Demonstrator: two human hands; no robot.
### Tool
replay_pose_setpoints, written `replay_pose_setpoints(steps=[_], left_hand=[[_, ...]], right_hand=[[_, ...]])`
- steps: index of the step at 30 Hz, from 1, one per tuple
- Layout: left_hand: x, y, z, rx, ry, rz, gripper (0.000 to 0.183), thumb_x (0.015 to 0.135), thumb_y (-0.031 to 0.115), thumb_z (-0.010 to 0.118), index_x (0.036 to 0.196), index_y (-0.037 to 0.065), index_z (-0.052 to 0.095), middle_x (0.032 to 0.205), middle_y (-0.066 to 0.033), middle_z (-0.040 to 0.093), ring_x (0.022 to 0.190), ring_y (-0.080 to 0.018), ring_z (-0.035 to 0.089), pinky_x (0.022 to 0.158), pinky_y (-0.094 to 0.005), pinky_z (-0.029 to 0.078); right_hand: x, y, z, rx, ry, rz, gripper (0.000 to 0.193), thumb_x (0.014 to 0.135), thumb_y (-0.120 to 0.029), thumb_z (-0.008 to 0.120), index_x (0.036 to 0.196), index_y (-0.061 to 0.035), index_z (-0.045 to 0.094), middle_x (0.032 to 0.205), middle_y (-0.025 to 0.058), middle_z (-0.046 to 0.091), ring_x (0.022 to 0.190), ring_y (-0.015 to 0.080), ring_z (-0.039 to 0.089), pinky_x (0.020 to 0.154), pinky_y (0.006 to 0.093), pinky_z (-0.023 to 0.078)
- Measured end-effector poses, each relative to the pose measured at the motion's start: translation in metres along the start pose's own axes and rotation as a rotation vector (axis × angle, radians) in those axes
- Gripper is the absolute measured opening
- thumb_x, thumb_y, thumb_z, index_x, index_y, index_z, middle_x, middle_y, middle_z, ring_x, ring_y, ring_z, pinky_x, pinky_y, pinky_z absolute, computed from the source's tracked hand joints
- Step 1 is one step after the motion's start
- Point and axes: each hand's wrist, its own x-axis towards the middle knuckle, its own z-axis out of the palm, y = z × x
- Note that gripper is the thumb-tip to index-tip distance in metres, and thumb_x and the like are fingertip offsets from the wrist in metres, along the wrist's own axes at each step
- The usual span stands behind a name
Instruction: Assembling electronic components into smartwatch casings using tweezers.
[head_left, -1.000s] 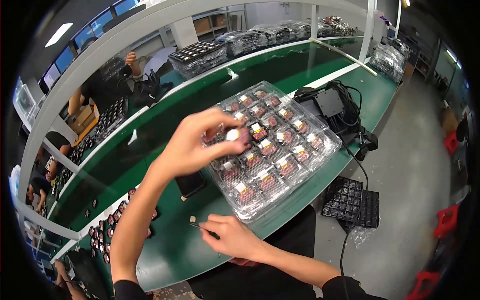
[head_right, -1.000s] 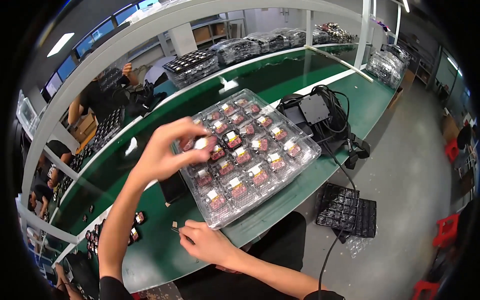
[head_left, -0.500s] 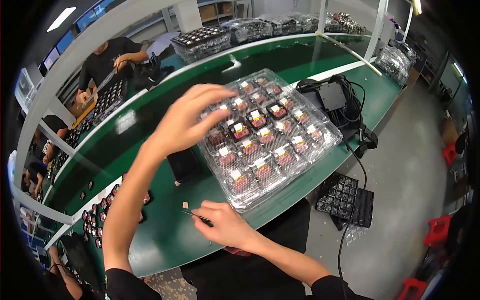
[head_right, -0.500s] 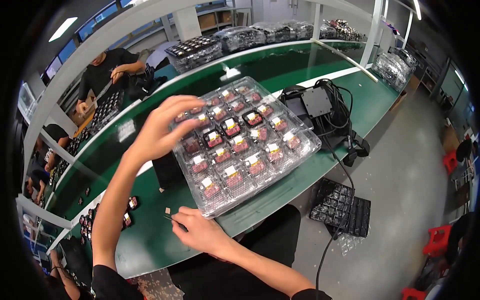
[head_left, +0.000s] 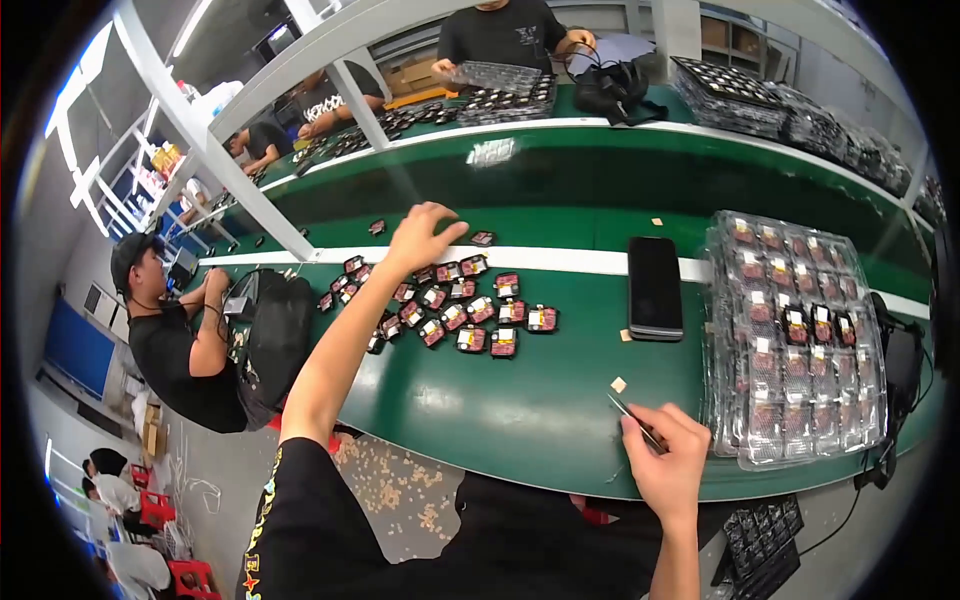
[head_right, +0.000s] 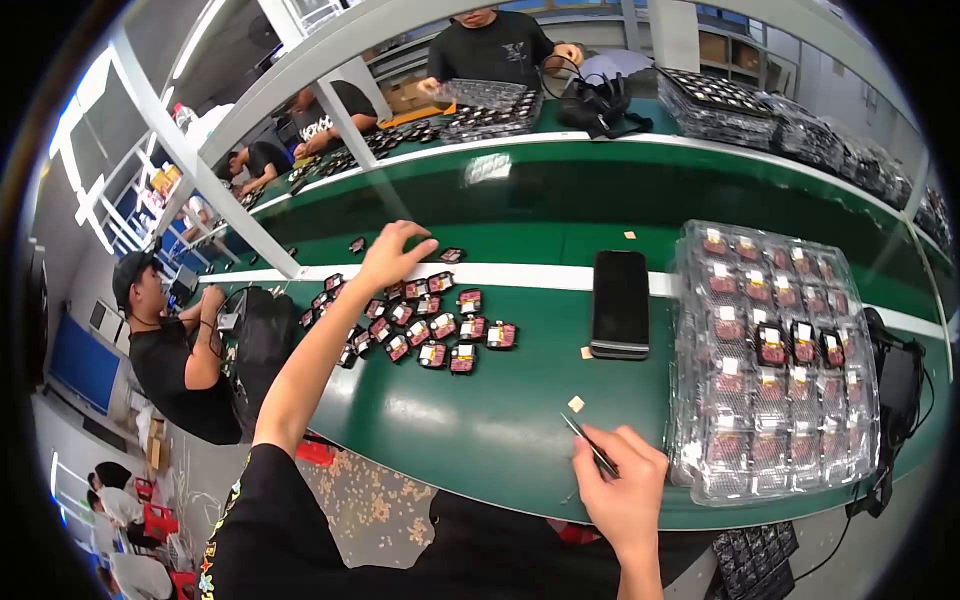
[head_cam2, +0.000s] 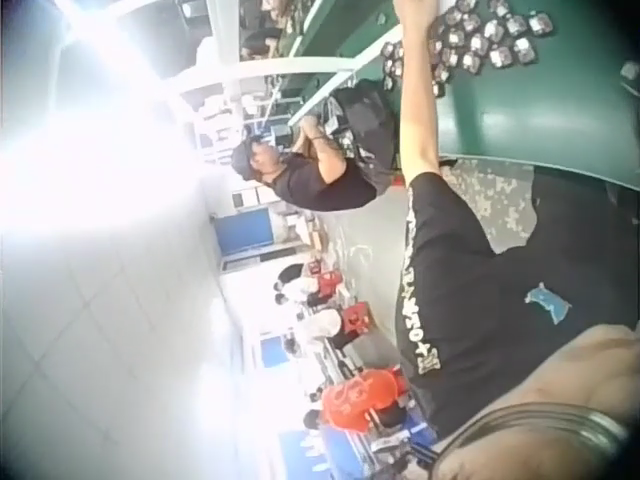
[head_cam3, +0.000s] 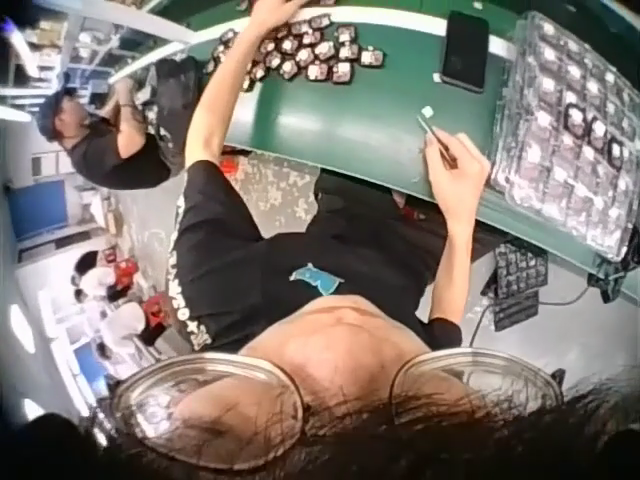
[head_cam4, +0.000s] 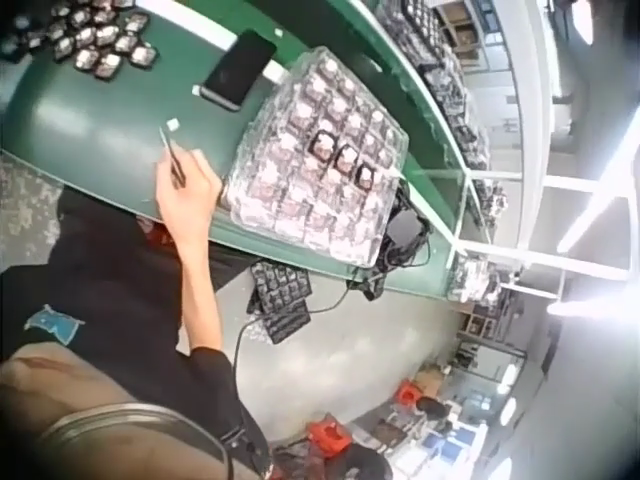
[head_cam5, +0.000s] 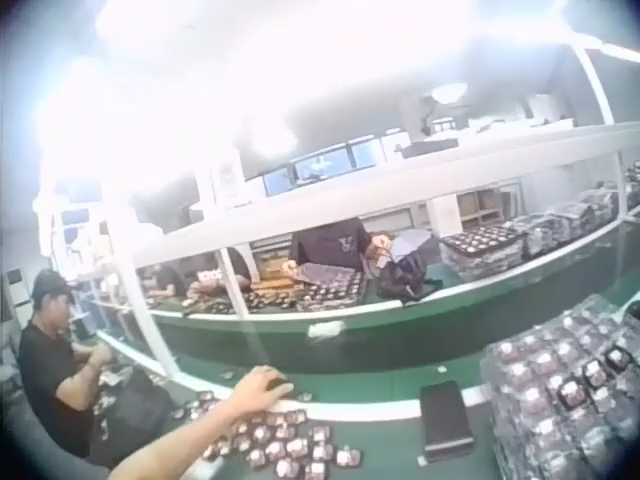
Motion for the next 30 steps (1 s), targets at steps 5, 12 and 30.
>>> replay_pose_setpoints(steps=[5, 12, 30], left_hand=[[-0.001, -0.086, -0.005, 0.126, 0.022, -0.286, 0.046, 0.096, 0.046, 0.080, 0.123, 0.009, 0.078, 0.132, -0.0171, 0.071, 0.124, -0.0376, 0.067, 0.107, -0.0484, 0.055], [0.012, -0.068, -0.017, -0.215, -0.205, -0.005, 0.037, 0.097, 0.038, 0.080, 0.114, 0.005, 0.081, 0.116, -0.0137, 0.074, 0.111, -0.0295, 0.071, 0.101, -0.0447, 0.055], [0.007, -0.118, -0.024, -0.136, -0.133, -0.390, 0.037, 0.090, 0.037, 0.087, 0.095, 0.003, 0.075, 0.083, -0.0107, 0.077, 0.080, -0.0243, 0.074, 0.076, -0.0391, 0.058]], right_hand=[[0.001, -0.001, 0.003, -0.040, -0.011, 0.037, 0.016, 0.090, 0.001, 0.082, 0.105, 0.0055, 0.082, 0.071, 0.0069, 0.061, 0.056, 0.0105, 0.055, 0.051, 0.0282, 0.040], [-0.001, 0.006, 0.002, -0.094, 0.010, 0.043, 0.017, 0.089, 0.000, 0.083, 0.105, 0.0041, 0.082, 0.069, 0.0054, 0.059, 0.055, 0.0096, 0.050, 0.051, 0.0286, 0.036], [-0.001, 0.000, 0.003, -0.039, -0.013, 0.083, 0.017, 0.090, -0.002, 0.084, 0.106, 0.0037, 0.083, 0.070, 0.0048, 0.061, 0.056, 0.0085, 0.051, 0.052, 0.0277, 0.037]])
